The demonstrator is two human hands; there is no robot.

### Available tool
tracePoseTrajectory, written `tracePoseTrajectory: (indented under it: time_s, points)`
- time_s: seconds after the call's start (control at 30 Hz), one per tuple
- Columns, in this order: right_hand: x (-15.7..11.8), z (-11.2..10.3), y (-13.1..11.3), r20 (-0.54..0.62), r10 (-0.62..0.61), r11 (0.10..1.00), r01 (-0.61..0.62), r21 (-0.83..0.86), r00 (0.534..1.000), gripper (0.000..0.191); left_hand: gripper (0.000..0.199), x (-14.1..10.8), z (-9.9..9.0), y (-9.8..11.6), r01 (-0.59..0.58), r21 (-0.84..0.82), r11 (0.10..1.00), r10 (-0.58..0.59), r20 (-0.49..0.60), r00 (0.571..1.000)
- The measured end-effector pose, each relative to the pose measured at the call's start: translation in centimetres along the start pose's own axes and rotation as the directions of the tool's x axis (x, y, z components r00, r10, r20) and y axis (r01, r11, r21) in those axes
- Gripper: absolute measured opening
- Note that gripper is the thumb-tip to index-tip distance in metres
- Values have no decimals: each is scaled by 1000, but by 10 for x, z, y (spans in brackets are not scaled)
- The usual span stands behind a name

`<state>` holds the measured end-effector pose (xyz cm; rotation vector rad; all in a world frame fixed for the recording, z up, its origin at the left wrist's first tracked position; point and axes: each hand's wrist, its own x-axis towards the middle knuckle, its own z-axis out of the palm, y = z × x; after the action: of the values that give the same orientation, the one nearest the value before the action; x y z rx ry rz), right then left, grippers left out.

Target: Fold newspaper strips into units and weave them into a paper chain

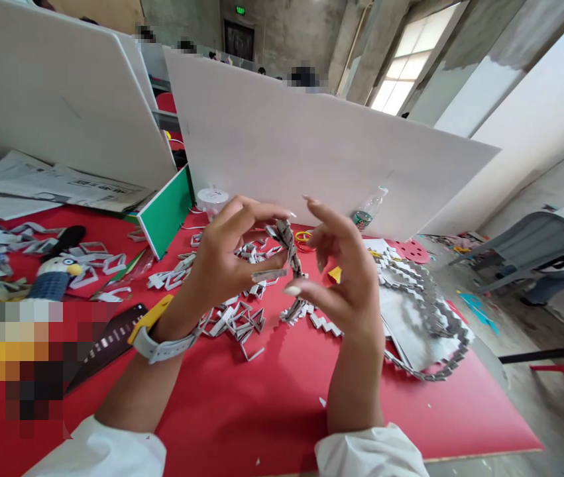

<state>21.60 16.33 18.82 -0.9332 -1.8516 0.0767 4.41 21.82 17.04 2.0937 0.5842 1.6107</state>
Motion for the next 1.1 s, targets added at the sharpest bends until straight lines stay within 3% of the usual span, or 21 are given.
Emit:
tracePoseTrajectory:
  time_s: [0.07, 0.23, 0.47, 0.57, 0.63, 0.7, 0.77, 0.9, 1.1]
  points:
    - [-2, 5, -8, 25, -16, 999, 15, 38, 1000, 58, 42, -1, 1, 2, -19, -1, 1000, 19, -35, 999]
    - [-1, 10, -19, -58, -4, 1000, 5, 24, 998, 29, 41, -2, 2, 13, 4, 119, 993, 13, -139, 990]
    - [4, 4, -17, -187, 99, 995, -95, 30, 977, 16, 43, 1, 3, 15, -110, 338, 935, 142, -71, 987]
    - [3, -4, -15, 11, 201, 953, -198, 230, 979, 16, 44, 1, 1, 12, -116, 338, 934, 133, -28, 991]
    - [1, -12, -10, 205, 210, 890, -274, 366, 956, 25, 44, 1, 0, 12, -118, 320, 940, 121, 9, 993]
    - [0, -18, -5, 287, 197, 847, -310, 432, 937, 26, 42, 2, -1, 12, -126, 314, 941, 118, 44, 992]
    - [0, -21, 1, 252, 214, 860, -304, 410, 944, 17, 42, 2, 0, 13, -143, 315, 938, 128, 68, 989]
    - [2, -16, 2, 66, 267, 933, -275, 231, 961, 5, 42, 1, 3, 13, -161, 295, 942, 142, 84, 986]
    - [0, -6, -7, -17, 244, 960, -239, 143, 970, 18, 49, -3, 5, 7, 85, 35, 996, -88, 102, 991]
